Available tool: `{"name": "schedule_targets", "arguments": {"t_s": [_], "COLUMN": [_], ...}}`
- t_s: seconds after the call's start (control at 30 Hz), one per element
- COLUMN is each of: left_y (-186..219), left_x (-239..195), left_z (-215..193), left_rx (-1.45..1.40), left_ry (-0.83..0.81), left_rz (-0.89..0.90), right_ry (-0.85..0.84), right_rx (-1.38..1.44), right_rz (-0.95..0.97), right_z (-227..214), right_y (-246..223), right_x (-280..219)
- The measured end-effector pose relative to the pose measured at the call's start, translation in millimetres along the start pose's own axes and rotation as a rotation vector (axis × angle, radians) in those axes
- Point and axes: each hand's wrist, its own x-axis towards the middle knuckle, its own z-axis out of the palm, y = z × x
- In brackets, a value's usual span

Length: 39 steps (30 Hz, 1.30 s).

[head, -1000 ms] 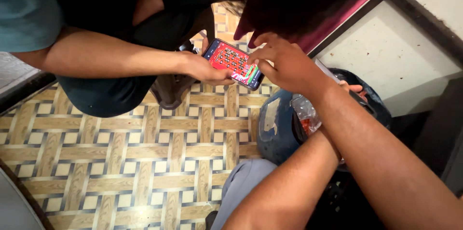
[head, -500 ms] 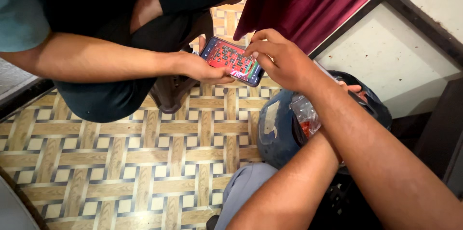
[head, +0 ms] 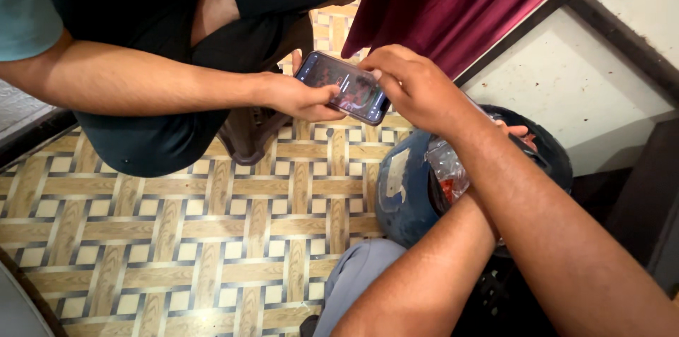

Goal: The person peels onions by hand and with a knife, discarding the skins into a bin, and then slices the onions on a wooden board.

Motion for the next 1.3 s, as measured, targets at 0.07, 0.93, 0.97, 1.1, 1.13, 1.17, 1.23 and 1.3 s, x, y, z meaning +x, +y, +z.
{"name": "schedule_targets", "arguments": {"t_s": [0.07,0.93,0.97,1.1,1.13,1.17,1.23,1.3], "left_y": [4,-28,-28,-33,-35,-38,-43,-47], "left_x": [-3,51,54,60,61,64,74,87], "left_z": [8,-52,-54,-61,-64,-69,-79,-87], "left_rx": [0.019,-0.277,-0.296,-0.236,-0.237,-0.325,-0.412,-0.471], "left_ry": [0.028,-0.152,-0.165,-0.081,-0.079,-0.146,-0.212,-0.337], "left_rz": [0.011,-0.113,-0.133,-0.079,-0.079,-0.135,-0.189,-0.304], "right_ry": [0.008,0.038,0.044,0.008,0.014,0.020,0.012,0.004], "right_rx": [0.075,0.092,0.068,0.080,0.065,0.051,0.060,0.068], "right_rz": [-0.117,-0.135,-0.144,-0.030,-0.083,-0.136,-0.120,-0.104], "right_z": [1,3,3,1,1,1,0,-1], "right_y": [-3,13,13,13,13,12,12,10], "right_x": [1,3,3,5,5,5,5,4]}}
